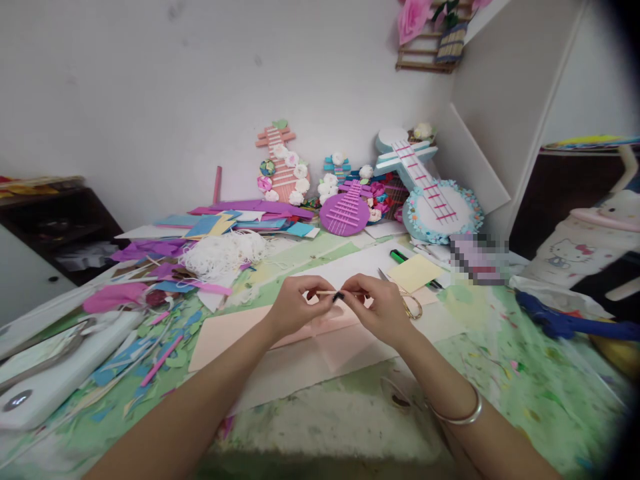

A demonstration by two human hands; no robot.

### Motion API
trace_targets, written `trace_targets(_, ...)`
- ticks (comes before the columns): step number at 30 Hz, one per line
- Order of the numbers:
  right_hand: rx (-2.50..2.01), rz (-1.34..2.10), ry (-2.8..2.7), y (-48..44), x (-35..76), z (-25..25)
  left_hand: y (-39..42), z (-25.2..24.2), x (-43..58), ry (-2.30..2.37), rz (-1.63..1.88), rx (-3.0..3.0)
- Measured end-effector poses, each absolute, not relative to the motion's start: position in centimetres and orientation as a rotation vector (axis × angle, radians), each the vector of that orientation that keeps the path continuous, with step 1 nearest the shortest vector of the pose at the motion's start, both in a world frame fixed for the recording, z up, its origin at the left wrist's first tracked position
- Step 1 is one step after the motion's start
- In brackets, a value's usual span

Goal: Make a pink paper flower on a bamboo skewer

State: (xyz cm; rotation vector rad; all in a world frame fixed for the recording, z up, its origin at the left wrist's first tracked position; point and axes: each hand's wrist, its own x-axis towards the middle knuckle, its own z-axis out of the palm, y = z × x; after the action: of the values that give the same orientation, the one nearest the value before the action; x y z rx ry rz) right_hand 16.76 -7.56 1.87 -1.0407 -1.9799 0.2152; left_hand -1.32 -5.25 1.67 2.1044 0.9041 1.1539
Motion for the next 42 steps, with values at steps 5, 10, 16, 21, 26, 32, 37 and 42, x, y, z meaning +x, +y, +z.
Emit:
trace_targets(5,-1.052,0.214,-1.946,-7.5,16.7,1.9,-5.4,1.6,-1.1,0.934,1.178,2.020)
trace_targets(10,-1.048,0.215,-1.913,-7.5,16.7,1.8,-5.4,1.5,-1.0,0.918,1.177,2.005)
trace_targets(16,-1.054,0.207,-1.890,-7.4,16.7,1.5,-5.7,1.9,-1.1,0.804,1.179,2.011)
trace_targets(21,-1.065,0.222,-1.868,-7.3,16.7,1.4,-5.8,2.1,-1.0,0.837,1.178,1.994)
trace_targets(26,-1.046,0.192,-1.889,-7.3,16.8,1.6,-5.2,1.8,-1.2,0.899,1.138,2.042)
trace_targets(32,-1.154,0.165,-2.077,-6.9,17.3,1.8,-4.8,1.7,-1.4,0.913,1.152,2.129)
trace_targets(37,-1.177,0.175,-2.072,-6.9,17.3,1.8,-4.9,1.9,-1.3,0.915,1.149,2.133)
trace_targets(42,-1.128,0.157,-2.026,-7.0,17.2,1.9,-5.0,1.9,-1.3,0.900,1.172,2.117)
